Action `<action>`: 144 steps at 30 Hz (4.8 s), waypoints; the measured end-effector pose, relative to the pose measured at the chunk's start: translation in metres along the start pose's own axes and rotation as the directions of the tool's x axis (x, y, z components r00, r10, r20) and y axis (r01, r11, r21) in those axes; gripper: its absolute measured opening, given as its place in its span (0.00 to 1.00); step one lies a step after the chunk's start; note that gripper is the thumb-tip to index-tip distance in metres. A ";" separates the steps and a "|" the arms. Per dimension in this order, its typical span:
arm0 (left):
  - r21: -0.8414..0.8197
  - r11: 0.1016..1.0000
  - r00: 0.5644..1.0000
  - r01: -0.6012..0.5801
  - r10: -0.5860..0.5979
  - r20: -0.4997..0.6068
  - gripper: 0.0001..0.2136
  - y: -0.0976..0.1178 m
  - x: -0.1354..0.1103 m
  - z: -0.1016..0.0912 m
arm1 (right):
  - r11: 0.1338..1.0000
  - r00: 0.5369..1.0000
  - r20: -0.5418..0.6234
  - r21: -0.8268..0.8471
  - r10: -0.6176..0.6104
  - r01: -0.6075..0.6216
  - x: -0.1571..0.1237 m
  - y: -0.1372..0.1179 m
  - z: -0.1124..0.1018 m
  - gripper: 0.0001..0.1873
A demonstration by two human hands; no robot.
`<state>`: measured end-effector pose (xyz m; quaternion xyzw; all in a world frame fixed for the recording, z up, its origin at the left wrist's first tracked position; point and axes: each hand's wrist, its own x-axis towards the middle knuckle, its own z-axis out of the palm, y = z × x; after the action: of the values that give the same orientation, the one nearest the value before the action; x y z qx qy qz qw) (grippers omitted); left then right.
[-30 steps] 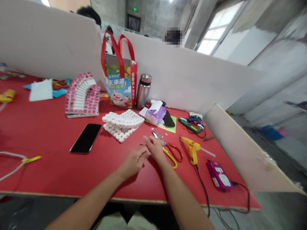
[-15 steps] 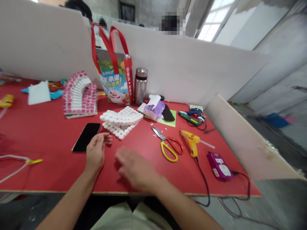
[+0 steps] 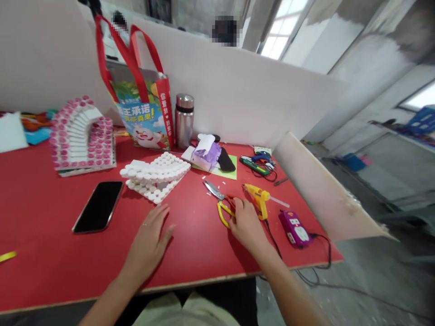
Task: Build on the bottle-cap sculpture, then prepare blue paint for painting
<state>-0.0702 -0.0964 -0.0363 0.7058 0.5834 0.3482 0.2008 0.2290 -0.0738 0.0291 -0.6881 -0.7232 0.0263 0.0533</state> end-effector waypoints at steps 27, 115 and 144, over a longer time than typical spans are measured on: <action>-0.319 0.941 0.972 0.111 -0.036 0.230 0.21 0.103 0.044 0.062 | 0.990 0.983 0.170 -0.133 0.064 -0.041 -0.028 -0.036 -0.023 0.17; -0.777 0.493 0.917 0.392 -0.142 0.373 0.15 0.075 0.063 0.051 | -0.431 0.921 0.310 0.883 0.235 -0.187 0.009 -0.027 -0.027 0.24; -0.034 0.898 0.765 -0.440 0.394 0.509 0.29 0.074 0.127 0.094 | -0.387 0.869 0.107 0.916 0.484 0.103 0.014 0.012 -0.108 0.15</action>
<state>0.0580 0.0196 -0.0164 0.8915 0.3535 0.1616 0.2326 0.2526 -0.0628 0.1361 -0.4530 -0.2224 0.4869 0.7129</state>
